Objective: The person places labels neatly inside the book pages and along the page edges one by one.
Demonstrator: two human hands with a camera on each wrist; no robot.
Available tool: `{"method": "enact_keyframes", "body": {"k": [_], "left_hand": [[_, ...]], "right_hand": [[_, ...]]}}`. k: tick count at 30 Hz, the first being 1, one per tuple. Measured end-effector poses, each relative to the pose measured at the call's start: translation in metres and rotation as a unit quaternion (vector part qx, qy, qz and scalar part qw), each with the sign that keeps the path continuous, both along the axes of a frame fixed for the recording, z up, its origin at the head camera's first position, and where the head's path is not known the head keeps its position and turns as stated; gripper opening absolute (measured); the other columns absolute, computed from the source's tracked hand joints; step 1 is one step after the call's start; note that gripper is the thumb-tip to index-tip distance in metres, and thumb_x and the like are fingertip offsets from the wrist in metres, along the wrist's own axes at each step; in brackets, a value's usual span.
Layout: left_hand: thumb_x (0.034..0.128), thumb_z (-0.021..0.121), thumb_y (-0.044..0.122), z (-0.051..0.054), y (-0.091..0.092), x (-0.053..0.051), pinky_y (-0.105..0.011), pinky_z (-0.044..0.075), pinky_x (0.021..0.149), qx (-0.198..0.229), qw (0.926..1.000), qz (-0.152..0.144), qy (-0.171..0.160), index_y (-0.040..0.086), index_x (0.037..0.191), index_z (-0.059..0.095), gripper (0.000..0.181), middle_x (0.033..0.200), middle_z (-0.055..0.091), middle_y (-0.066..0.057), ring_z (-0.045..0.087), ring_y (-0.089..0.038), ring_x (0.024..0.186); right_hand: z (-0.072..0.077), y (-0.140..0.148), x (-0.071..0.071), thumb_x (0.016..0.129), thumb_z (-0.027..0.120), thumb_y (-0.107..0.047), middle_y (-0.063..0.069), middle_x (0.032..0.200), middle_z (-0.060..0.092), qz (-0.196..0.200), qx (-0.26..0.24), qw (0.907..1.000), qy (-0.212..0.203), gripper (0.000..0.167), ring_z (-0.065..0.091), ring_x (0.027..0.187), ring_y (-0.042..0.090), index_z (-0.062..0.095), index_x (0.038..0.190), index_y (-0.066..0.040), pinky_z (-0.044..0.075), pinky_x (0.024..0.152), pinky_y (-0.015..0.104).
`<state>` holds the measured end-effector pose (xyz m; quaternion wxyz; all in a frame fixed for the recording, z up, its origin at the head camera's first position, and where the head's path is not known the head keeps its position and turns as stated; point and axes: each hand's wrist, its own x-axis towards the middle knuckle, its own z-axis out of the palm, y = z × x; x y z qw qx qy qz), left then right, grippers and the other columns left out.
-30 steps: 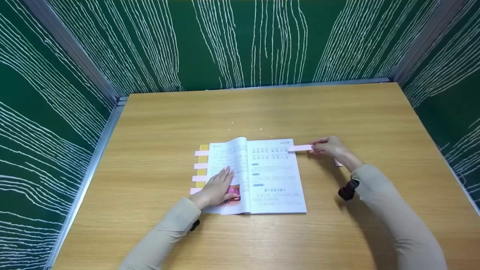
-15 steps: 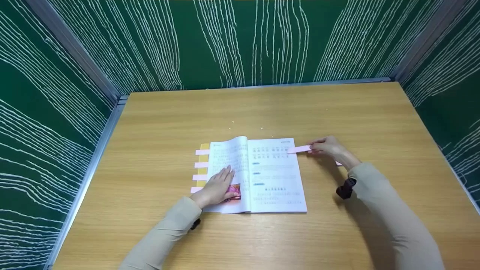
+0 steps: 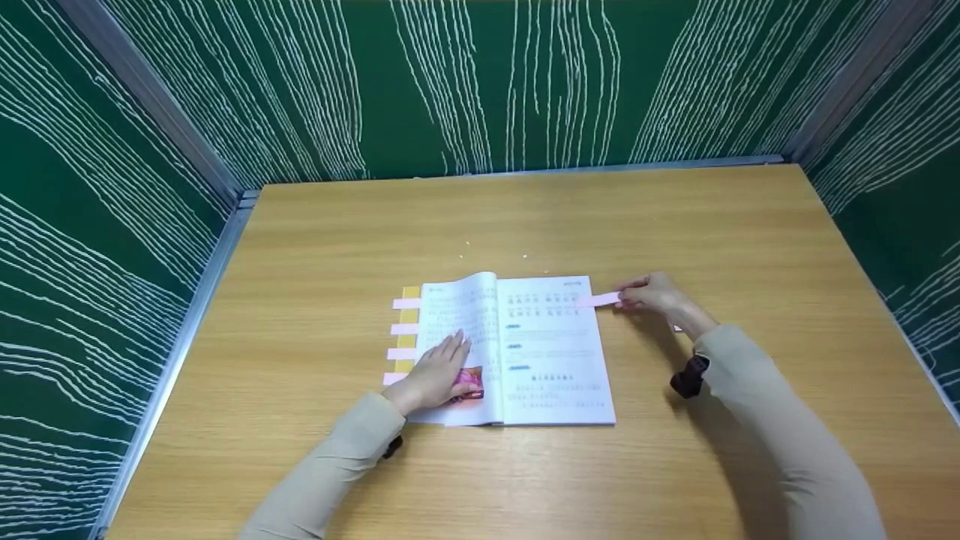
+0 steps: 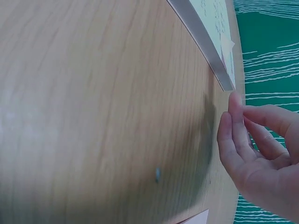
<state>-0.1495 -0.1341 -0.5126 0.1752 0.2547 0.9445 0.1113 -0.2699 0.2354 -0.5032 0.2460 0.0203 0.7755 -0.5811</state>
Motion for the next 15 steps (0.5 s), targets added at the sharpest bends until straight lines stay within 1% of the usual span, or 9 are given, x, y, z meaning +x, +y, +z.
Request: {"method": "enact_keyframes", "body": {"k": [1,2,5,8,9,11,13,15], "left_hand": [[0.0872,0.047,0.044,-0.0001,0.0001,-0.0001,-0.045,0.016,0.106,-0.001,1.0000,-0.001,0.001,-0.003,0.139,0.015,0.077,0.145,0.009,-0.022,0.010,-0.035,0.132],[0.0872,0.047,0.045,-0.0001,0.0001,-0.0001,-0.045,0.016,0.106,-0.001,1.0000,-0.001,0.002,-0.003,0.139,0.015,0.077,0.145,0.009,-0.022,0.010,-0.035,0.132],[0.0872,0.046,0.045,-0.0001,-0.0001,0.0001,-0.045,0.016,0.106,-0.001,1.0000,-0.002,0.004,-0.003,0.139,0.016,0.077,0.145,0.009,-0.022,0.011,-0.035,0.132],[0.0874,0.047,0.044,0.0002,-0.0002,0.0006,-0.046,0.017,0.105,0.002,1.0000,-0.004,0.003,-0.004,0.139,0.017,0.076,0.145,0.010,-0.022,0.011,-0.035,0.132],[0.0875,0.047,0.044,0.0002,-0.0002,0.0006,-0.046,0.018,0.105,0.003,1.0000,-0.004,0.003,-0.004,0.138,0.017,0.076,0.145,0.010,-0.022,0.011,-0.035,0.132],[0.0875,0.046,0.043,0.0001,-0.0002,0.0007,-0.046,0.019,0.105,0.005,1.0000,-0.004,0.003,-0.004,0.138,0.018,0.075,0.145,0.010,-0.023,0.012,-0.035,0.132],[0.0873,0.047,0.043,-0.0006,-0.0001,0.0004,-0.046,0.019,0.105,0.006,1.0000,-0.004,0.003,-0.004,0.138,0.019,0.075,0.144,0.011,-0.023,0.012,-0.036,0.132],[0.0871,0.047,0.044,-0.0010,0.0003,0.0002,-0.046,0.019,0.105,0.005,1.0000,-0.003,0.004,-0.004,0.138,0.019,0.075,0.144,0.011,-0.023,0.013,-0.036,0.132]], "right_hand": [[-0.0006,-0.0002,-0.0002,0.085,0.048,0.003,0.001,0.073,0.065,0.001,0.012,0.9999,0.005,0.039,0.061,0.068,0.005,0.040,0.119,0.021,0.050,0.069,0.018],[-0.0052,0.0016,-0.0025,0.084,0.052,0.002,0.001,0.074,0.065,0.000,0.011,0.9999,0.008,0.034,0.062,0.068,0.005,0.050,0.115,0.015,0.050,0.068,0.018],[-0.0070,0.0017,-0.0029,0.083,0.053,0.000,0.001,0.078,0.066,0.003,0.032,0.9993,0.018,0.032,0.061,0.069,0.005,0.054,0.113,0.012,0.050,0.067,0.018],[-0.0080,0.0015,-0.0020,0.083,0.054,0.001,-0.001,0.074,0.065,0.009,0.022,0.9993,0.030,0.033,0.061,0.066,0.004,0.053,0.112,0.014,0.049,0.063,0.017],[-0.0042,-0.0005,0.0004,0.084,0.050,0.002,-0.001,0.074,0.064,0.011,0.027,0.9990,0.033,0.037,0.061,0.066,0.004,0.044,0.116,0.021,0.049,0.064,0.016],[-0.0041,-0.0011,0.0013,0.084,0.050,0.003,-0.001,0.073,0.064,0.013,0.021,0.9990,0.038,0.038,0.061,0.065,0.004,0.043,0.116,0.022,0.049,0.063,0.016],[-0.0046,-0.0014,0.0019,0.084,0.050,0.003,0.003,0.075,0.065,0.013,0.026,0.9986,0.045,0.037,0.061,0.065,0.004,0.044,0.115,0.022,0.049,0.062,0.017],[-0.0055,-0.0012,0.0025,0.085,0.050,0.003,0.011,0.081,0.065,0.015,0.051,0.9965,0.064,0.034,0.061,0.066,0.005,0.047,0.113,0.021,0.050,0.062,0.018]]}}
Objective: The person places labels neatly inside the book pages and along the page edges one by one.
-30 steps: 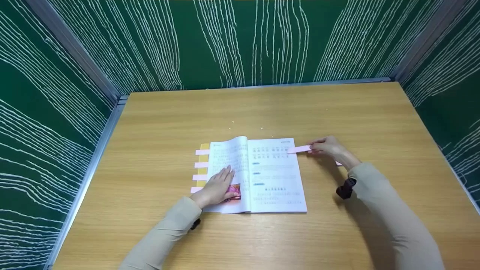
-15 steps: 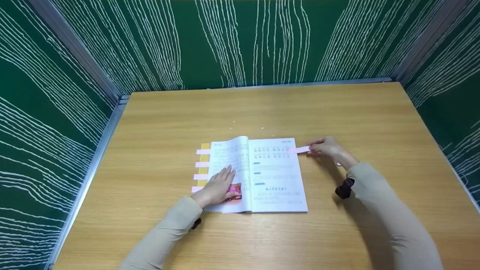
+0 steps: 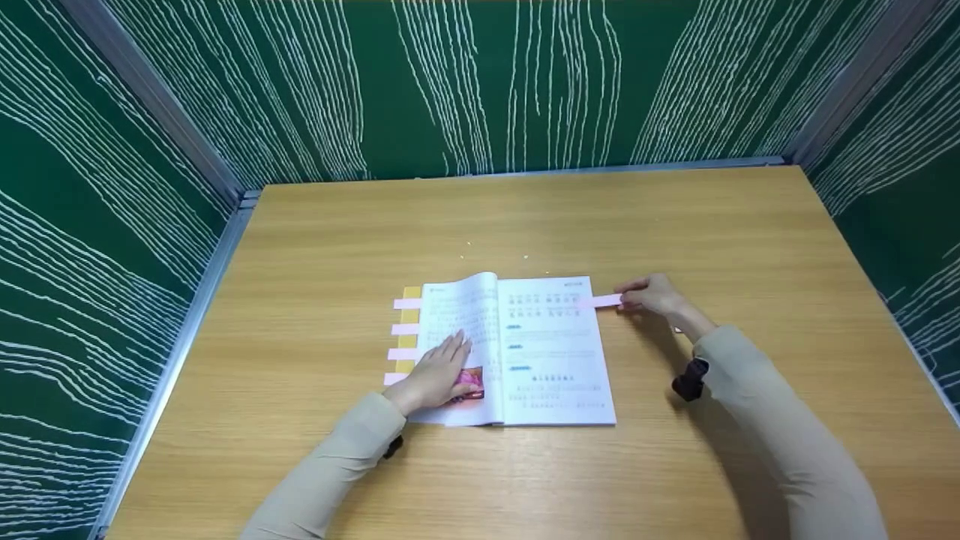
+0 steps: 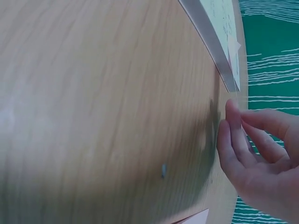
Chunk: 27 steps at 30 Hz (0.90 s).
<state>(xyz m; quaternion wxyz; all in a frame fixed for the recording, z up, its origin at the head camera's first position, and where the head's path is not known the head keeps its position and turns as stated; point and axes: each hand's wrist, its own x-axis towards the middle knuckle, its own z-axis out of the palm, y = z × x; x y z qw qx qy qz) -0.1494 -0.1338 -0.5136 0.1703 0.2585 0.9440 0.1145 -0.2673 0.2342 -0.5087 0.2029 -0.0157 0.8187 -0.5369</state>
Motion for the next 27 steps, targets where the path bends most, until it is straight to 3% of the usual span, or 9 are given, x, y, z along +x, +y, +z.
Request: {"method": "enact_keyframes", "body": {"k": [4,7,10,16,20,27], "left_hand": [[0.0868,0.046,0.045,0.001,0.000,0.000,-0.045,0.018,0.105,-0.004,1.0000,0.004,-0.003,-0.003,0.138,0.018,0.076,0.145,0.011,-0.023,0.012,-0.036,0.132],[0.0862,0.047,0.046,0.001,0.001,-0.001,-0.045,0.017,0.105,-0.007,1.0000,0.004,0.000,-0.004,0.138,0.018,0.077,0.144,0.011,-0.023,0.013,-0.036,0.131],[0.0859,0.047,0.046,0.001,0.001,-0.001,-0.046,0.018,0.105,-0.010,0.9999,0.003,0.005,-0.005,0.138,0.019,0.078,0.144,0.013,-0.024,0.015,-0.037,0.131],[0.0868,0.048,0.044,0.000,0.001,-0.002,-0.045,0.017,0.106,-0.012,0.9999,0.007,-0.006,-0.003,0.139,0.018,0.076,0.145,0.011,-0.022,0.012,-0.035,0.132],[0.0871,0.047,0.044,-0.001,0.001,-0.002,-0.045,0.017,0.106,-0.011,0.9999,0.005,-0.005,-0.003,0.139,0.018,0.076,0.145,0.011,-0.022,0.012,-0.034,0.132],[0.0870,0.046,0.045,-0.003,-0.001,-0.002,-0.045,0.018,0.105,-0.016,0.9998,-0.002,0.013,-0.005,0.138,0.018,0.077,0.144,0.012,-0.023,0.014,-0.036,0.131]], "right_hand": [[-0.001,0.000,0.001,0.085,0.048,0.003,0.029,0.094,0.061,0.010,0.061,0.9952,0.076,0.027,0.063,0.069,0.013,0.054,0.105,0.019,0.049,0.062,0.017],[-0.003,-0.001,0.003,0.085,0.050,0.002,0.032,0.095,0.059,0.010,0.104,0.9835,0.147,0.023,0.063,0.072,0.025,0.057,0.099,0.018,0.048,0.059,0.016],[-0.003,-0.004,0.007,0.085,0.051,0.000,0.029,0.093,0.061,0.011,0.146,0.9682,0.203,0.021,0.060,0.079,0.033,0.059,0.097,0.015,0.047,0.062,0.024],[-0.004,-0.009,0.017,0.085,0.048,-0.001,0.027,0.097,0.058,0.040,0.189,0.9498,0.246,0.024,0.056,0.088,0.037,0.058,0.103,0.012,0.047,0.074,0.045],[-0.007,-0.011,0.024,0.087,0.051,-0.005,0.027,0.101,0.056,0.060,0.203,0.9375,0.277,0.023,0.057,0.091,0.039,0.058,0.103,0.010,0.048,0.076,0.045],[-0.012,-0.015,0.032,0.085,0.054,-0.004,0.024,0.103,0.057,0.103,0.219,0.9042,0.352,0.022,0.057,0.092,0.037,0.060,0.102,0.008,0.049,0.076,0.045]]}}
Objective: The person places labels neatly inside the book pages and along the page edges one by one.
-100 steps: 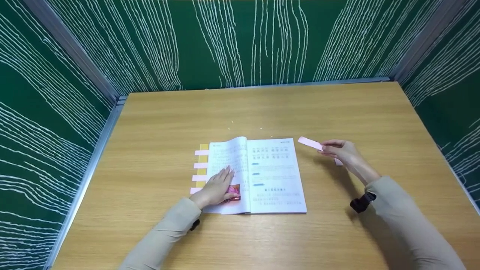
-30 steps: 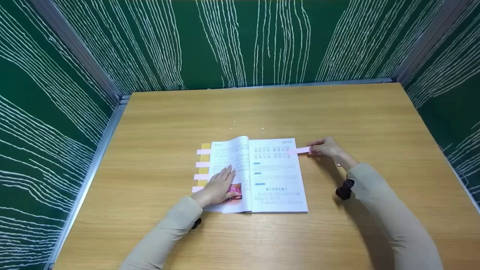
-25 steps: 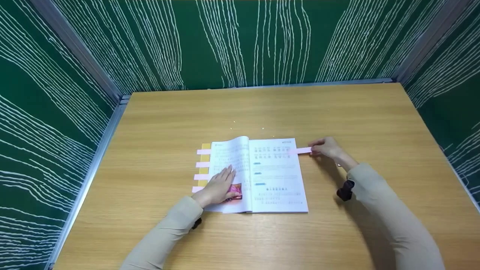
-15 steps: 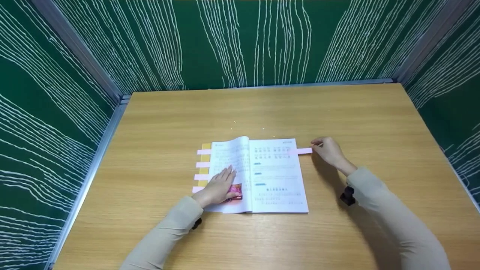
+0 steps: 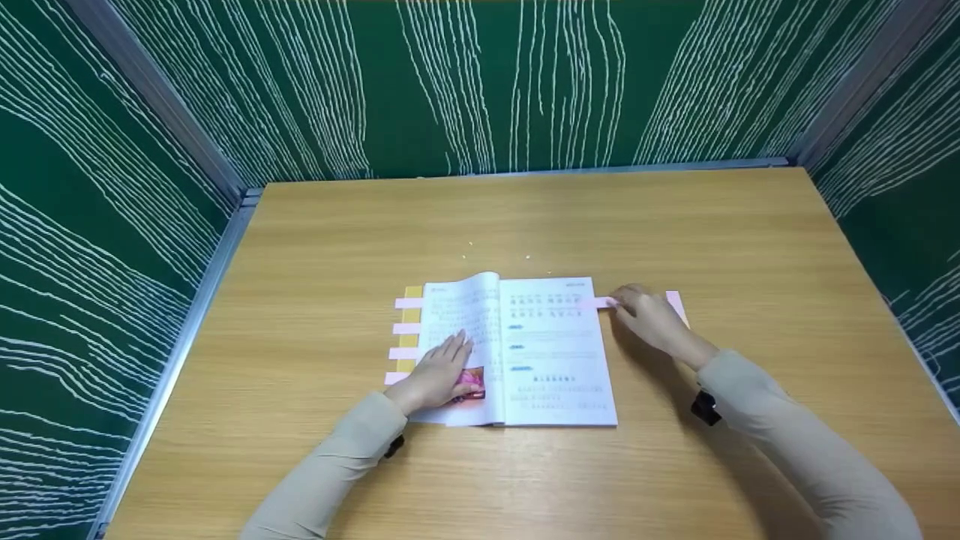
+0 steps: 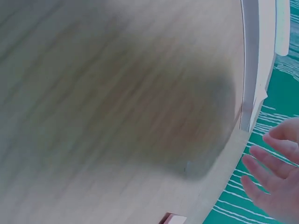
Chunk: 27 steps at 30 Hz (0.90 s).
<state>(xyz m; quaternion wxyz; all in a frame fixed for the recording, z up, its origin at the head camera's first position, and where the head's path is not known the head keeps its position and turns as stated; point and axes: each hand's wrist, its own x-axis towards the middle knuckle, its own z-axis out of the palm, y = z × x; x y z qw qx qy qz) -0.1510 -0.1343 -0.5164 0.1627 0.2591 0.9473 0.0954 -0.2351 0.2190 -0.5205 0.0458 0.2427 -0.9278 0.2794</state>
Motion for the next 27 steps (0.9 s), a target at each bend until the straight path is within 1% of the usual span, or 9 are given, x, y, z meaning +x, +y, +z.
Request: {"method": "enact_keyframes", "body": {"k": [3,7,11,13,18,23,27], "left_hand": [[0.0867,0.047,0.045,0.001,0.000,0.000,-0.046,0.018,0.105,0.007,1.0000,-0.001,0.000,-0.005,0.138,0.019,0.077,0.144,0.013,-0.024,0.014,-0.037,0.131],[0.0866,0.048,0.044,0.002,0.000,0.001,-0.047,0.020,0.104,0.013,0.9999,-0.005,0.004,-0.005,0.137,0.020,0.076,0.143,0.014,-0.025,0.015,-0.038,0.130],[0.0869,0.048,0.043,0.003,0.000,0.001,-0.047,0.021,0.104,0.010,0.9999,-0.006,0.005,-0.005,0.137,0.020,0.075,0.143,0.014,-0.024,0.016,-0.037,0.131],[0.0870,0.048,0.043,0.003,0.000,0.001,-0.046,0.021,0.104,0.008,0.9999,-0.005,0.003,-0.005,0.137,0.020,0.074,0.144,0.014,-0.024,0.015,-0.036,0.131],[0.0871,0.047,0.043,0.003,0.000,0.001,-0.046,0.020,0.105,0.011,0.9999,-0.004,-0.002,-0.005,0.137,0.020,0.074,0.144,0.013,-0.023,0.015,-0.036,0.131],[0.0875,0.047,0.042,0.004,0.000,0.003,-0.046,0.019,0.105,0.010,0.9999,-0.004,0.001,-0.005,0.138,0.019,0.074,0.144,0.013,-0.024,0.014,-0.036,0.131],[0.0878,0.046,0.043,0.003,0.000,0.002,-0.045,0.019,0.105,0.003,1.0000,0.000,-0.006,-0.004,0.138,0.019,0.074,0.144,0.012,-0.022,0.013,-0.035,0.132]], "right_hand": [[-0.002,-0.002,0.003,0.086,0.054,-0.007,0.024,0.110,0.056,0.012,0.014,0.9998,0.003,0.026,0.054,0.100,0.039,0.058,0.108,0.006,0.044,0.084,0.047],[-0.003,-0.005,0.007,0.087,0.053,-0.012,0.025,0.122,0.049,0.032,0.043,0.9985,-0.010,0.036,0.045,0.112,0.040,0.052,0.118,0.005,0.036,0.093,0.050],[-0.003,-0.008,0.012,0.088,0.052,-0.018,0.022,0.131,0.041,0.057,0.081,0.9948,-0.026,0.045,0.038,0.119,0.038,0.044,0.126,0.005,0.028,0.098,0.052],[-0.003,-0.009,0.013,0.088,0.052,-0.020,0.021,0.134,0.038,0.070,0.098,0.9922,-0.033,0.049,0.035,0.122,0.037,0.040,0.129,0.005,0.023,0.100,0.054],[-0.004,-0.013,0.013,0.090,0.050,-0.025,0.019,0.139,0.030,0.093,0.126,0.9860,-0.057,0.054,0.029,0.126,0.034,0.035,0.133,0.003,0.018,0.101,0.055],[-0.003,-0.017,0.014,0.091,0.046,-0.031,0.017,0.142,0.025,0.104,0.140,0.9810,-0.085,0.058,0.026,0.128,0.033,0.030,0.135,0.002,0.015,0.103,0.053],[-0.004,-0.021,0.014,0.090,0.047,-0.033,0.018,0.141,0.026,0.111,0.136,0.9805,-0.088,0.060,0.025,0.129,0.033,0.030,0.135,0.004,0.013,0.103,0.055]]}}
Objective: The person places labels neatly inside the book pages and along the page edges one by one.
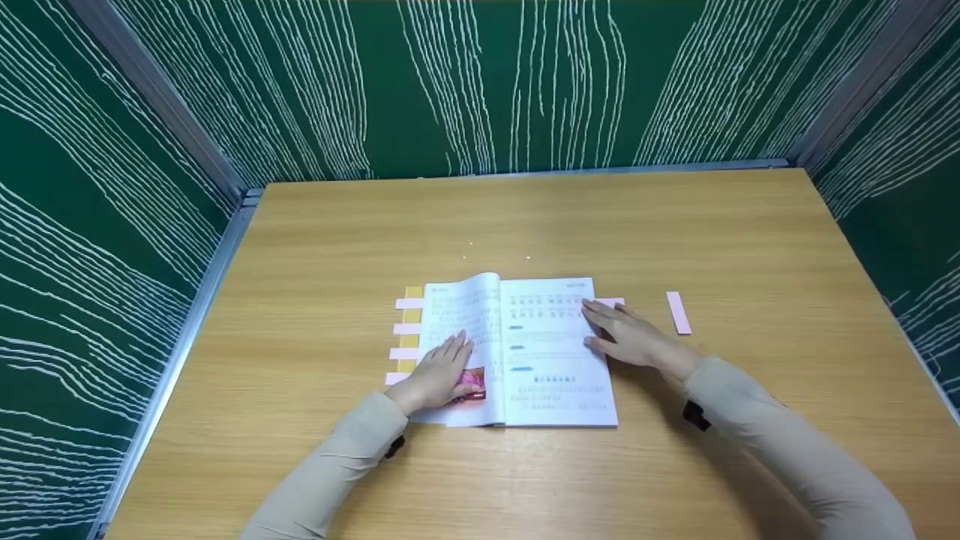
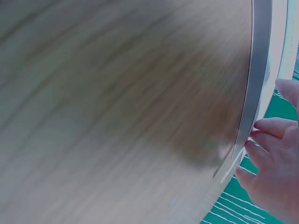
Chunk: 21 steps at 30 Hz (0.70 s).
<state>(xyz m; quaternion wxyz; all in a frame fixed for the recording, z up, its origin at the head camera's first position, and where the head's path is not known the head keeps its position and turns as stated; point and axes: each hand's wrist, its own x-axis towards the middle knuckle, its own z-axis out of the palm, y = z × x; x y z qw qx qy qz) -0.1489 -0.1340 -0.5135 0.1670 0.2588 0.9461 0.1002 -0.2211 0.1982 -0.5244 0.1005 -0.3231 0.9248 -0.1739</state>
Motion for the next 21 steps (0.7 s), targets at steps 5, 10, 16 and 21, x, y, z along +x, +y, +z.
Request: {"method": "enact_keyframes", "body": {"k": [5,10,16,21], "left_hand": [[0.0877,0.046,0.043,-0.001,0.000,-0.001,-0.045,0.018,0.105,-0.002,1.0000,0.005,-0.007,-0.003,0.138,0.019,0.074,0.145,0.011,-0.021,0.012,-0.034,0.132],[0.0875,0.047,0.043,0.000,0.001,-0.001,-0.045,0.018,0.105,0.000,1.0000,0.005,-0.007,-0.003,0.138,0.019,0.074,0.145,0.011,-0.021,0.012,-0.034,0.132],[0.0868,0.047,0.045,0.000,0.002,-0.001,-0.045,0.018,0.105,-0.012,0.9999,0.007,-0.005,-0.003,0.139,0.019,0.076,0.145,0.012,-0.022,0.012,-0.034,0.132],[0.0870,0.048,0.043,0.003,0.003,-0.001,-0.045,0.019,0.105,-0.022,0.9997,0.007,-0.005,-0.003,0.138,0.019,0.075,0.145,0.012,-0.022,0.013,-0.034,0.132]], "right_hand": [[0.000,-0.004,-0.002,0.090,0.048,-0.035,0.018,0.141,0.026,0.001,-0.003,1.0000,-0.002,0.062,0.025,0.129,0.033,0.030,0.134,0.005,0.011,0.102,0.056],[0.001,-0.008,-0.005,0.090,0.047,-0.036,0.018,0.142,0.025,0.004,0.000,1.0000,-0.005,0.063,0.025,0.128,0.034,0.029,0.135,0.004,0.011,0.103,0.055],[0.003,-0.011,-0.005,0.090,0.046,-0.037,0.019,0.142,0.024,0.004,0.009,0.9998,-0.015,0.064,0.023,0.129,0.035,0.027,0.136,0.004,0.010,0.103,0.055],[0.006,-0.013,-0.002,0.090,0.046,-0.039,0.018,0.143,0.022,-0.001,0.015,0.9996,-0.022,0.066,0.020,0.130,0.036,0.026,0.136,0.004,0.009,0.103,0.055]]}}
